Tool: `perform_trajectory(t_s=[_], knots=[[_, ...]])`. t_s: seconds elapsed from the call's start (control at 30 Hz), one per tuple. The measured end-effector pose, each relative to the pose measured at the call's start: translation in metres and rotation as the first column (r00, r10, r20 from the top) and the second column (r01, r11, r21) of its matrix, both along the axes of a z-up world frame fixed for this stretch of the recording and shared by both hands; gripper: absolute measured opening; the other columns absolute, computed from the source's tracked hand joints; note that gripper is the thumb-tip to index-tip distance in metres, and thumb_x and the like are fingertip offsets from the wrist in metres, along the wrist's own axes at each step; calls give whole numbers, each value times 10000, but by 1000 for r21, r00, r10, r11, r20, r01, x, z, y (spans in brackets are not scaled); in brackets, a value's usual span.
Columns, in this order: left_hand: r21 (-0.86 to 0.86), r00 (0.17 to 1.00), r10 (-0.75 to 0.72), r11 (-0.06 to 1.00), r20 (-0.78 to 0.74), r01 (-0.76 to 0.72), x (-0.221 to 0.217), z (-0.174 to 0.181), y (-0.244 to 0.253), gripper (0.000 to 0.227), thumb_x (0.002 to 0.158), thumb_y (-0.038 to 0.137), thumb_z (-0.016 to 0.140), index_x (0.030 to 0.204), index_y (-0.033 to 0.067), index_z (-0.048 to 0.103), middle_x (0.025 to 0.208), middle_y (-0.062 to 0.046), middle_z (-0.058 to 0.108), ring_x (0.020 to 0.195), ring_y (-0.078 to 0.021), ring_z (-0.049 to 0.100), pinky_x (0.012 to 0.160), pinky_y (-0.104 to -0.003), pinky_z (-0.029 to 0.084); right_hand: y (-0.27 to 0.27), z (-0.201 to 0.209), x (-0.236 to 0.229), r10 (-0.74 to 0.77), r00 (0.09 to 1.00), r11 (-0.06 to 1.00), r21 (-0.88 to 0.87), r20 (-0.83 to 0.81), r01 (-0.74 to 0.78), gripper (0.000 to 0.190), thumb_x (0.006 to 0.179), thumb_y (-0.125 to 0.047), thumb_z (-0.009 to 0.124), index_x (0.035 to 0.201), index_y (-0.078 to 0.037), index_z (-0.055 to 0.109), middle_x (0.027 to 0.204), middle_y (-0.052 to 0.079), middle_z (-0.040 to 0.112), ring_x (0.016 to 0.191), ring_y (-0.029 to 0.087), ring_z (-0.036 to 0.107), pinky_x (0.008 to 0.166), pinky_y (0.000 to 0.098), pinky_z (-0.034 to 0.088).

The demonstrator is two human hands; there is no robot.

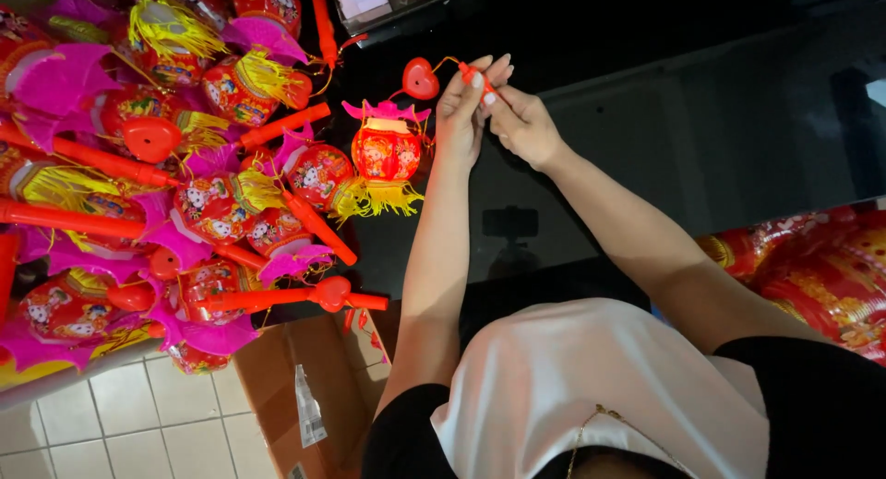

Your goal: Assembling small decorative lanterns by attaching plastic handles and inserting small electronic components.

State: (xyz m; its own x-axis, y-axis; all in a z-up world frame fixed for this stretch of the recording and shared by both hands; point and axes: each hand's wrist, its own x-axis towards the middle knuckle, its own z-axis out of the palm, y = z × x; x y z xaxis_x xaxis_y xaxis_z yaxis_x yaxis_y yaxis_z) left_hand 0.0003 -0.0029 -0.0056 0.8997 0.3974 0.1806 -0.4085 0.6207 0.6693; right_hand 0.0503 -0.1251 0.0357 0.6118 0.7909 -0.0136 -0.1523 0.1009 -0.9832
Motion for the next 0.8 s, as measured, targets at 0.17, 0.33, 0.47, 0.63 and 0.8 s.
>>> perform_trajectory(t_s=[0.17,0.33,0.47,0.63,0.8], knots=[[-13,1000,-14,1000,3,14,-3,5,-1,294,1078,192,642,1313,14,639,1348,-266,645,1251,-312,658,1104,-402,516,-1,-2,1,37,999,999,13,0,-37,331,1121,-312,474,829,-167,424,560,-63,293,423,40,219,385,220,179],[-39,998,-36,999,46,38,-1,1,-1,330,1087,197,634,1342,-12,632,1311,-261,672,1219,-328,673,1102,-414,516,0,-2,0,19,999,1000,-17,-49,-20,360,1111,-360,477,817,-153,464,541,-54,336,418,41,227,384,210,179],[-44,993,-68,996,98,73,-2,2,0,356,1125,209,567,1389,-28,595,1349,-277,645,1290,-368,621,1149,-436,473,0,-5,3,-8,995,1000,-11,-102,7,359,1112,-328,495,798,-162,442,565,-53,355,440,40,252,395,206,185],[-41,991,-75,996,108,79,-3,5,-1,327,1119,171,580,1389,-12,609,1331,-254,666,1286,-347,626,1147,-417,475,-1,-1,3,-7,992,1000,-29,-127,3,350,1099,-383,488,873,-124,551,565,-35,374,417,46,251,376,202,201],[-5,990,-84,996,110,85,-4,9,0,330,1127,178,565,1402,1,601,1350,-248,659,1316,-344,609,1166,-415,460,-2,4,3,-11,992,999,-50,-129,4,349,1102,-383,480,874,-131,558,574,-38,389,420,45,266,376,197,207]])
